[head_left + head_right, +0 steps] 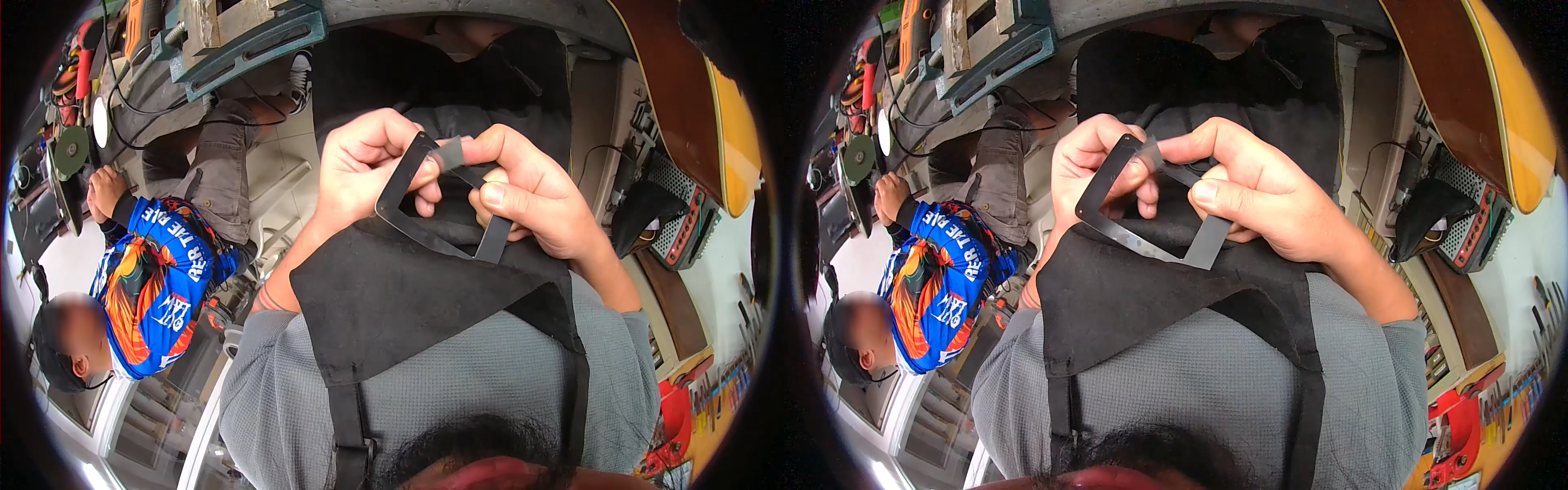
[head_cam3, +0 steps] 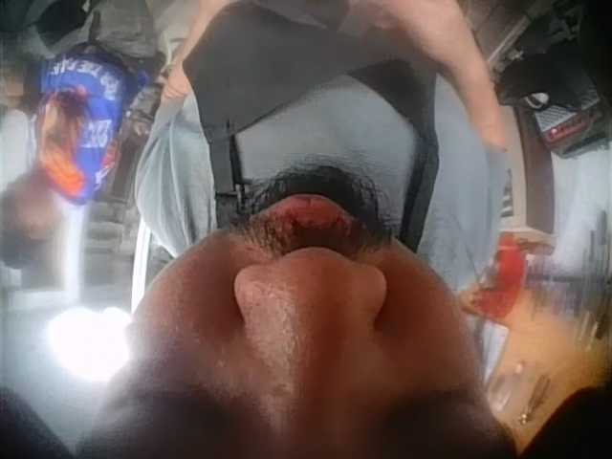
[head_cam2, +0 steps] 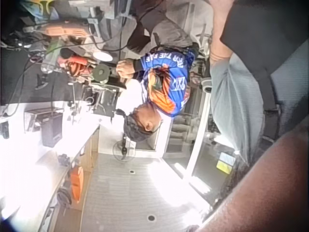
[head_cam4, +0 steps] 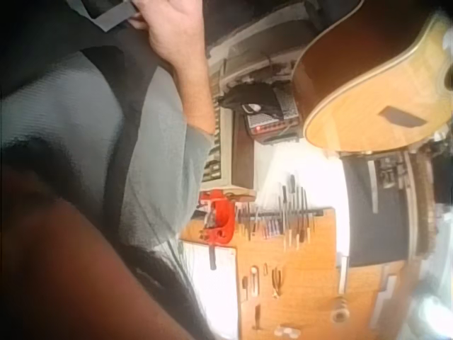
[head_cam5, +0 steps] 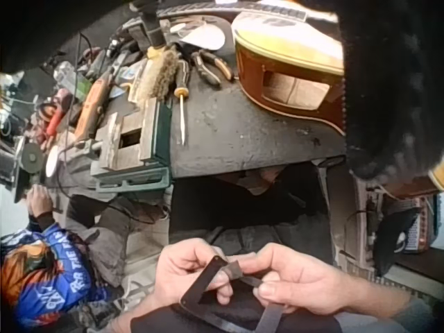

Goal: The person assembles a black rectangular frame by applying adhesive tape to its edges and corners. They use a small metal tool to press the tape down and trim the excess material. The person handles the frame and tape with both hands, ensuring a secure fit.

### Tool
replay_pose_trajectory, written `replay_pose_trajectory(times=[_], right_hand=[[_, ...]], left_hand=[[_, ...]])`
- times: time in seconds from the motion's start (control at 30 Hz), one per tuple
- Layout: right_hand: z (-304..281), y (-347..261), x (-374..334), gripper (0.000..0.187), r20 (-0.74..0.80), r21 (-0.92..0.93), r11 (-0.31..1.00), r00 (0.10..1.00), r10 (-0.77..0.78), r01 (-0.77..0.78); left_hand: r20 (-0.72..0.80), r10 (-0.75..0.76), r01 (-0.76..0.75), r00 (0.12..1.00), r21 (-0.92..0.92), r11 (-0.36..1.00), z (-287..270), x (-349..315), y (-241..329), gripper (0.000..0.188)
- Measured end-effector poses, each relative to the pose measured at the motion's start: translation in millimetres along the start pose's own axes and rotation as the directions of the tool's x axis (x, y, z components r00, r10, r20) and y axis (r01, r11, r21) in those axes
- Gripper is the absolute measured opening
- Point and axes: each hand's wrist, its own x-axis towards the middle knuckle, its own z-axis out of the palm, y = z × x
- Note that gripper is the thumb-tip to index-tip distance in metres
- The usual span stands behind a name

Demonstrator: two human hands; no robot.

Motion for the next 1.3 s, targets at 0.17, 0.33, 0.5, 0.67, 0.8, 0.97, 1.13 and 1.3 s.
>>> replay_pose_trajectory(times=[0.17,0.33,0.5,0.67,0.8,0.97,1.13,1.3], right_hand=[[4.7,-5.9,4.5,0.047,-0.021,-0.024,0.999,0.999,0.036,-0.037],[5.8,-4.9,12.4,0.046,-0.014,0.002,0.999,0.998,0.055,-0.055],[7.1,1.6,17.6,0.046,-0.043,-0.037,0.999,0.999,0.029,-0.031],[3.0,3.1,19.1,0.047,-0.006,0.004,0.999,0.999,0.032,-0.032],[2.6,1.8,20.4,0.049,0.010,0.044,0.997,0.998,0.058,-0.058],[10.8,-4.0,16.0,0.051,-0.053,-0.014,0.999,0.998,0.043,-0.043],[4.1,-0.4,7.5,0.053,-0.092,-0.178,0.982,0.993,-0.077,0.060],[10.9,-2.3,8.5,0.049,-0.164,-0.285,0.942,0.959,-0.230,0.177]], left_hand=[[0.006,-0.036,0.035,0.999,0.009,0.999,-9.4,-0.1,5.9,0.010],[0.036,-0.008,0.008,0.999,0.013,1.000,-15.2,-0.8,1.7,0.009],[0.003,-0.010,0.010,1.000,0.010,1.000,-21.1,1.9,7.6,0.009],[-0.013,-0.005,0.005,1.000,0.057,0.998,-22.4,0.4,6.2,0.008],[0.026,0.199,-0.201,0.980,0.167,0.965,-23.4,7.0,-3.0,0.008],[0.128,0.292,-0.318,0.948,0.324,0.891,-21.5,7.6,-4.7,0.009],[0.178,0.337,-0.380,0.925,0.391,0.838,-22.9,12.2,-13.3,0.010],[0.124,0.235,-0.266,0.964,0.472,0.841,-47.3,12.7,-20.2,0.007]])
